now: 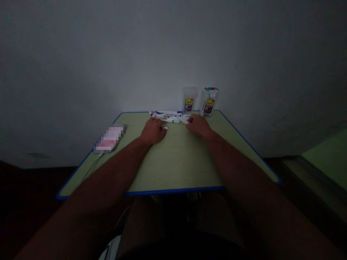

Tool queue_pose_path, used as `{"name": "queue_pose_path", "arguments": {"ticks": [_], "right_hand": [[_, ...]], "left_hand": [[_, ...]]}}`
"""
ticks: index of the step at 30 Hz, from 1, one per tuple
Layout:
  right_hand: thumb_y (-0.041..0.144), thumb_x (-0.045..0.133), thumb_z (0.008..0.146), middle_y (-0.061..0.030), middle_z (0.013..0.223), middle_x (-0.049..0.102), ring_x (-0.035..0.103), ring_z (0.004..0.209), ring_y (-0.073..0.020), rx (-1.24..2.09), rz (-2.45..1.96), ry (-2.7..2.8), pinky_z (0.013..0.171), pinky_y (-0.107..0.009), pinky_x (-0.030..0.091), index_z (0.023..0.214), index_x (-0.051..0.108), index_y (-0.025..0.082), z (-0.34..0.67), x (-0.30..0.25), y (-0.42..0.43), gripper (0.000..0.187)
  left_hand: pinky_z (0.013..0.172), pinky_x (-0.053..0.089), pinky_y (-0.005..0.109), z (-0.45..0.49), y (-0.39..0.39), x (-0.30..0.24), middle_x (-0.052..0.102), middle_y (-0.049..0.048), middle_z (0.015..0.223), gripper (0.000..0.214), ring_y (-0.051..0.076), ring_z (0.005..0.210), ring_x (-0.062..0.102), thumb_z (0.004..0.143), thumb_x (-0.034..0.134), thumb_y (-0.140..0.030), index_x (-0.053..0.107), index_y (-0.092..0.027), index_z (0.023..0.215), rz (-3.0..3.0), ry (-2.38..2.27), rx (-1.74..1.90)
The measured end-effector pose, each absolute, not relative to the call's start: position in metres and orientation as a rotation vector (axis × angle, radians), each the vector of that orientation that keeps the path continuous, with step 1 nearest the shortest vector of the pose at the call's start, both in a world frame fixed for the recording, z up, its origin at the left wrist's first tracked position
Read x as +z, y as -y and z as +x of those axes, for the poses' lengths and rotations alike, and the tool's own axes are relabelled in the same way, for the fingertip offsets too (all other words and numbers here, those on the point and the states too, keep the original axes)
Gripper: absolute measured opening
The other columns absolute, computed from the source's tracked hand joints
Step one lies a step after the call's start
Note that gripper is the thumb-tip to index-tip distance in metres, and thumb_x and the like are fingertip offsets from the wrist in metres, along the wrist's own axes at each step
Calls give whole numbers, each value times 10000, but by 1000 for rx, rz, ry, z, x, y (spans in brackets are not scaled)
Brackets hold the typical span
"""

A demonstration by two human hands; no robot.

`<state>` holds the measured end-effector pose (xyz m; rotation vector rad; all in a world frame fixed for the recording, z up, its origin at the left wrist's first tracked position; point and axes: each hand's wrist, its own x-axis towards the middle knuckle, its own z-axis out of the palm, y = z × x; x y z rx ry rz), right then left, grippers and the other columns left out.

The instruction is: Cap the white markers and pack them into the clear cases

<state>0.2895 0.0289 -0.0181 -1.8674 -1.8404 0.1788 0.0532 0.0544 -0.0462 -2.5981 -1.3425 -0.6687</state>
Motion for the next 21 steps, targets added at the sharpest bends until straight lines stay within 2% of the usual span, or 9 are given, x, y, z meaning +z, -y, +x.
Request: {"name": "queue_pose_path", "arguments": {"ticks": [3,6,15,21], "right_hand": [[175,623,748,-105,976,709,637,883,-220,181,-1859,1830,787,-317,474,912,673,159,290,-20,-29,172],[176,620,748,-107,972,703,633,878,-222,185,-1850,1830,783,-321,473,905,672,160,290,-21,-30,166],[160,616,744,-99,949,702,633,869,-218,182,-1820,1835,771,-316,471,877,659,164,291,-21,-31,140],[139,634,731,-87,927,705,644,874,-215,224,-1797,1813,802,-334,489,848,654,162,290,-19,-29,121]], "left_hand": [[1012,424,465,53,-53,-44,731,163,1048,357,299,1038,621,855,506,-303,750,-116,1037,-2646,1337,-611],[953,458,443,52,-50,-41,732,147,965,318,285,958,636,858,502,-303,754,-134,954,-2662,1372,-593],[776,475,359,47,-38,-33,718,103,908,259,231,832,628,819,567,-325,729,-158,932,-2751,1564,-662],[726,443,318,49,-30,-27,702,58,848,205,189,758,605,777,606,-292,705,-179,916,-2802,1698,-834]]}}
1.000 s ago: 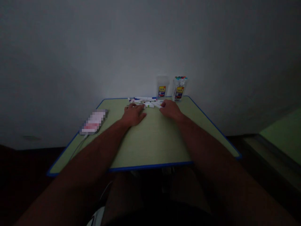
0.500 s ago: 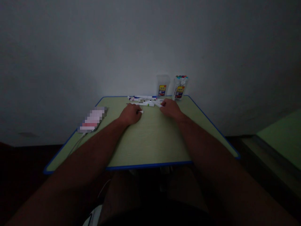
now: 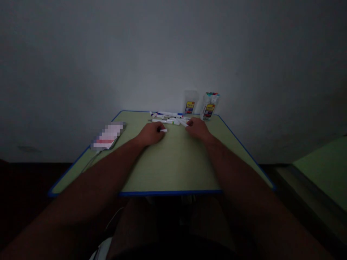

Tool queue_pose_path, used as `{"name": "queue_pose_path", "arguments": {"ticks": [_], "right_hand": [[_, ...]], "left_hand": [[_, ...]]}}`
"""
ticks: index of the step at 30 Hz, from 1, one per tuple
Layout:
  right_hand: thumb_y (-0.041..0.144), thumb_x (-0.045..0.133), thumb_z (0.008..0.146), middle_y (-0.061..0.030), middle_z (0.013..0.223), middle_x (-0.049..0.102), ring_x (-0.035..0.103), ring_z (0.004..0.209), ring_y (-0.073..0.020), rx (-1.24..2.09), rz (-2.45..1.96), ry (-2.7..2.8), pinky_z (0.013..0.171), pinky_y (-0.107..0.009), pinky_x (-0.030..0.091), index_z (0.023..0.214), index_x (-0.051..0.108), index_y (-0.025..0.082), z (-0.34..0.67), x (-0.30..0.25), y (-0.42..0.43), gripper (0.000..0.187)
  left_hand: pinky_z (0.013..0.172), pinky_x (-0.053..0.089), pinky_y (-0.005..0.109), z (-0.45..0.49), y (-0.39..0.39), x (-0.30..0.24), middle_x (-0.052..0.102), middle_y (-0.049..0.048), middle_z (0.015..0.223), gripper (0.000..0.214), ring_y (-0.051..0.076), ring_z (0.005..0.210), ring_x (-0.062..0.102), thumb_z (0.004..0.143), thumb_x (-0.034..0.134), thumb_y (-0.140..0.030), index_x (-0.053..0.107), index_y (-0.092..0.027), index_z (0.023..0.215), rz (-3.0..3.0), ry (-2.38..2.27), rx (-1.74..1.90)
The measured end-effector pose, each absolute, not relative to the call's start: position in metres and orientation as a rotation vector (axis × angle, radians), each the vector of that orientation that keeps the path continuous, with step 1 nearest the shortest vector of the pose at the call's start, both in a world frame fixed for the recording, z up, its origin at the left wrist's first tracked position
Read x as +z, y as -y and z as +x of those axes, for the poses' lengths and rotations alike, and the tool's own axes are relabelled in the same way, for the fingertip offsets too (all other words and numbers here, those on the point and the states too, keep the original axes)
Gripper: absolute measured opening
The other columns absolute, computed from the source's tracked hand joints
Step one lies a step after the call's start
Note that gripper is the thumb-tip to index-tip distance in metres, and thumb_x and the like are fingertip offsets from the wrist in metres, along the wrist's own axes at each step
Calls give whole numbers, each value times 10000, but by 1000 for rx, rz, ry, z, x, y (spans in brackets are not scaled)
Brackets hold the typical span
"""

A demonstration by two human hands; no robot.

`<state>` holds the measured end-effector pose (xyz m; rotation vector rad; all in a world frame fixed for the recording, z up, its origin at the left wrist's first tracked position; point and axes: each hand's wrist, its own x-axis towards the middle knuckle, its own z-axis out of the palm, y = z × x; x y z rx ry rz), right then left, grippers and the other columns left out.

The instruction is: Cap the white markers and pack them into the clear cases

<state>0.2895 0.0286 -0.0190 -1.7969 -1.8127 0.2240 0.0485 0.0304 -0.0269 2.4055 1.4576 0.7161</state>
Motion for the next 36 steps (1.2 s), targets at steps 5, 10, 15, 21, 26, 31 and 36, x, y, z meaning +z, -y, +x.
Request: {"name": "queue_pose_path", "arguments": {"ticks": [5,10,15,21,26,31,36], "right_hand": [[86,677,721,-31,776,683,666,739,-171,674,-1675,1569,709,-301,533,816,623,166,285,-14,-26,136],[40,651,774,-14,676,670,655,594,-143,1184,-1391,1256,541,-246,529,827,572,160,282,-9,-23,154],[30,642,805,-25,694,679,654,585,-135,1300,-1307,1194,535,-246,531,840,593,145,281,-5,-18,129],[25,633,811,-39,757,698,674,628,-137,1340,-1269,1129,580,-258,539,855,608,142,280,-3,-16,128],[5,576,812,-59,795,719,679,641,-143,1403,-1241,1146,588,-264,540,906,635,147,281,-3,-17,181],[53,553,850,-67,830,734,674,646,-134,1458,-1172,1175,564,-236,523,1066,638,146,283,-6,-19,251],[76,566,850,-69,847,740,660,633,-126,1449,-1173,1217,530,-221,500,1037,649,149,285,-8,-21,218]], "left_hand": [[677,440,303,48,-36,-28,683,40,796,193,177,723,592,736,639,-318,691,-177,858,2179,-1438,820],[605,416,287,48,-37,-27,649,15,725,239,149,637,552,700,690,-362,690,-167,839,1901,-1406,964],[540,391,280,50,-32,-22,589,-5,616,197,126,541,501,698,710,-314,687,-175,836,1707,-1363,1023],[519,391,273,52,-31,-20,582,2,607,145,119,527,501,703,712,-246,692,-172,827,1643,-1320,1055],[520,397,268,53,-29,-19,568,-5,600,121,113,523,499,727,707,-229,676,-162,824,1587,-1304,1075],[516,394,268,53,-28,-18,562,-10,572,99,113,509,496,741,704,-218,672,-161,814,1605,-1316,1052],[507,381,268,54,-27,-16,562,-12,560,81,111,493,488,740,703,-208,673,-159,797,1590,-1322,1061]]}}
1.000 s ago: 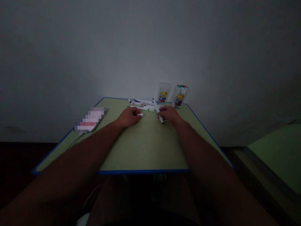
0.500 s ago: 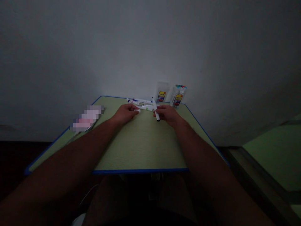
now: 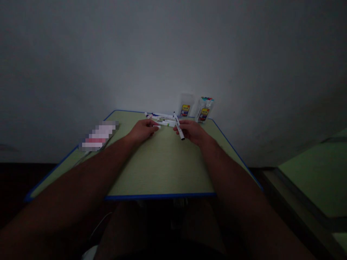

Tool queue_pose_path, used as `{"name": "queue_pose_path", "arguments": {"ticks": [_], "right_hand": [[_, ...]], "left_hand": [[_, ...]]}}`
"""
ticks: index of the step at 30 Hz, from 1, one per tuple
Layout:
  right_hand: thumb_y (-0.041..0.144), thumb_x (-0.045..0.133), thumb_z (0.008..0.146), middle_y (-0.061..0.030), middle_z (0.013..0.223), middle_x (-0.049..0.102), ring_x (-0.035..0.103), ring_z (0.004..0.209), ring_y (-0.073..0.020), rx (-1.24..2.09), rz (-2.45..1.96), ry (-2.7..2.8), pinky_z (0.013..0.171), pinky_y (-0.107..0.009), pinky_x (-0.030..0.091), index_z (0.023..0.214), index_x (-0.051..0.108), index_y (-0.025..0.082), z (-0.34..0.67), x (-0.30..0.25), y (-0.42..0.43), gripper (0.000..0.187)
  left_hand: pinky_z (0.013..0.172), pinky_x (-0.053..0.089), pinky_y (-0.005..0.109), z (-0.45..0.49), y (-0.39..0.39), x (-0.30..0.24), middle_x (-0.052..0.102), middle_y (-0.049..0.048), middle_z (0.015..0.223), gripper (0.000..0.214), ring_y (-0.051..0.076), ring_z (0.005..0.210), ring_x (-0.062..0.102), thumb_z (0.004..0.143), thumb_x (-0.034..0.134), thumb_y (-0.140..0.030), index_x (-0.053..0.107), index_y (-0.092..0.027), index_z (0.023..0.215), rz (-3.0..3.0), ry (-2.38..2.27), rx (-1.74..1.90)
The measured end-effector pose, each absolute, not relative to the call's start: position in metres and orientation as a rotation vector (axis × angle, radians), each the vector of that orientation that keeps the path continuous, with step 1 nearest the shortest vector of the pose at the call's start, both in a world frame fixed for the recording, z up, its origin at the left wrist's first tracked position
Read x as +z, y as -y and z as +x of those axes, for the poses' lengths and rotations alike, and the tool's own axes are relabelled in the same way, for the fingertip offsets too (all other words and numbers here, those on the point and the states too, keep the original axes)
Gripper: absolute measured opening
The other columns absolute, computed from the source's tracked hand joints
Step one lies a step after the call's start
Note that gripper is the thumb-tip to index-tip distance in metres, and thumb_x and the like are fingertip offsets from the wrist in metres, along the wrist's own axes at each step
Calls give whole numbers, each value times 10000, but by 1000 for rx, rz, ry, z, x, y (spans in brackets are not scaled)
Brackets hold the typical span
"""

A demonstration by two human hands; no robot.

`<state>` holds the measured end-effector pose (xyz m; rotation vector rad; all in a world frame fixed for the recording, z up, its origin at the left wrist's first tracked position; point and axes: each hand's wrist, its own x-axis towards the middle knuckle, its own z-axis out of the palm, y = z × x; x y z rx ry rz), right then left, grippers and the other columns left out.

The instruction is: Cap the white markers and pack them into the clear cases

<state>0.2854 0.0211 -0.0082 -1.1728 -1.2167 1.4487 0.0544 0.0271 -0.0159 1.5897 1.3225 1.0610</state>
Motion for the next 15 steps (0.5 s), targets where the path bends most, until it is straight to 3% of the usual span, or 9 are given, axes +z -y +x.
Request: {"name": "queue_pose_path", "arguments": {"ticks": [15], "right_hand": [[47,575,813,-72,833,730,620,582,-112,1437,-1197,1223,498,-210,480,905,669,144,286,-10,-24,164]], "left_hand": [[522,398,273,53,-30,-19,589,6,584,98,118,517,509,717,716,-207,694,-168,805,1544,-1308,1083]]}}
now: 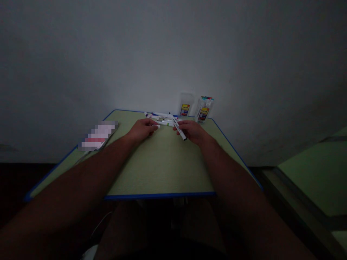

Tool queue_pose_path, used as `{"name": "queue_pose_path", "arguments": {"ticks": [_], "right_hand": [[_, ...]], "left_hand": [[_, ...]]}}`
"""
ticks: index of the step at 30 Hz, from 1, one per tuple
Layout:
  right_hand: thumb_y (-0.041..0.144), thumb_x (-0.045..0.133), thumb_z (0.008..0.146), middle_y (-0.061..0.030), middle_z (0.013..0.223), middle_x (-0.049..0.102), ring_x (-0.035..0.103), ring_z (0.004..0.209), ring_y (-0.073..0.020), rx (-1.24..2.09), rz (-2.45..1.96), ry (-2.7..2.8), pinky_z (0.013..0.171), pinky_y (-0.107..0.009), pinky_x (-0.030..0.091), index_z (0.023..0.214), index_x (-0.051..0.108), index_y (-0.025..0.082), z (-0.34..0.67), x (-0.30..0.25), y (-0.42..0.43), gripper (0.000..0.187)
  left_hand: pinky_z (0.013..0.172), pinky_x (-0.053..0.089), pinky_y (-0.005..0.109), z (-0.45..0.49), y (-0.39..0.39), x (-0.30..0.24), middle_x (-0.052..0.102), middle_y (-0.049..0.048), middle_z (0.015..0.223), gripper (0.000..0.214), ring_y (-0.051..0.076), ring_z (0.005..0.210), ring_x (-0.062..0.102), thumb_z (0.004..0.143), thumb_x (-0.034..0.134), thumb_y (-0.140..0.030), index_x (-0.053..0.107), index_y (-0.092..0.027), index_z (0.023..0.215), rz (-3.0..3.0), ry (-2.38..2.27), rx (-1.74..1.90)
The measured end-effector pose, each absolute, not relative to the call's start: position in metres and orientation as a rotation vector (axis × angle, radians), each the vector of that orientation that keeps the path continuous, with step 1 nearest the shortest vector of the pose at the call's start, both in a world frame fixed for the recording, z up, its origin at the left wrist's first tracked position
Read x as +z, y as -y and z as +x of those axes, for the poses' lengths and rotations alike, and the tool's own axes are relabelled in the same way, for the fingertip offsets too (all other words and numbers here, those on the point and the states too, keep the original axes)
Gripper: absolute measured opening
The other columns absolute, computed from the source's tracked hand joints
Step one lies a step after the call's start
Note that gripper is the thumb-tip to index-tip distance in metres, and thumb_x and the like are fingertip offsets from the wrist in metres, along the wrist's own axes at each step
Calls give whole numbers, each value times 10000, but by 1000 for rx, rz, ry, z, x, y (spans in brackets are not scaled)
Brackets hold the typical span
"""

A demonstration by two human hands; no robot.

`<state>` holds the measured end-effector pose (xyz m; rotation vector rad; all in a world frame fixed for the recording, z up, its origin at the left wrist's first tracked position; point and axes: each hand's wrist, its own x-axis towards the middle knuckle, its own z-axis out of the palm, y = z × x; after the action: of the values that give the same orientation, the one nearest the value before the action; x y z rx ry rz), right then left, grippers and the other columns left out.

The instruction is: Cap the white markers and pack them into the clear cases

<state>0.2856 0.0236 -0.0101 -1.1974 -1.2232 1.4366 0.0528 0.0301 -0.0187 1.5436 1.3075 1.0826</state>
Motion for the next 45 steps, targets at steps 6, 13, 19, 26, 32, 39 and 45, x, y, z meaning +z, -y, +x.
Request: {"name": "queue_pose_path", "arguments": {"ticks": [6,13,19,26,32,39,45], "right_hand": [[35,562,800,-43,769,685,591,547,-100,1414,-1208,1250,474,-205,461,823,690,149,284,-8,-22,172],[77,615,826,-51,734,680,624,558,-111,1437,-1181,1204,498,-210,485,800,662,131,285,-10,-23,76],[118,635,837,-47,705,673,639,561,-113,1438,-1199,1191,481,-196,469,808,658,121,285,-8,-22,37],[79,611,851,-54,720,690,661,580,-126,1464,-1182,1165,518,-218,515,863,636,114,284,-6,-20,45],[24,569,863,-58,737,707,675,608,-135,1493,-1158,1129,537,-231,538,952,622,110,283,-5,-19,134],[17,529,894,-60,734,700,670,595,-142,1485,-1155,1136,528,-250,538,954,624,96,283,-4,-18,137],[18,532,887,-65,743,695,658,602,-139,1485,-1148,1153,562,-265,554,949,629,107,283,-4,-17,146]], "left_hand": [[495,361,265,52,-32,-23,569,-4,571,119,113,500,488,725,713,-214,703,-171,835,1532,-1276,1079],[508,373,269,53,-29,-19,570,-10,558,119,111,493,481,714,723,-205,706,-165,825,1514,-1291,1080],[511,374,266,53,-27,-18,573,-16,550,134,108,484,479,704,734,-219,707,-156,819,1532,-1300,1076],[496,356,264,53,-26,-17,556,-26,543,194,112,482,473,707,737,-264,718,-159,870,1618,-1330,1066],[506,354,265,50,-30,-24,575,-21,601,237,108,509,478,717,740,-315,724,-163,898,1750,-1364,1045],[543,348,270,51,-31,-25,587,-22,635,233,110,557,471,689,752,-327,740,-169,860,1898,-1407,1110],[576,351,285,51,-32,-26,583,-19,635,205,120,577,472,680,756,-301,738,-175,841,1972,-1377,1184]]}}
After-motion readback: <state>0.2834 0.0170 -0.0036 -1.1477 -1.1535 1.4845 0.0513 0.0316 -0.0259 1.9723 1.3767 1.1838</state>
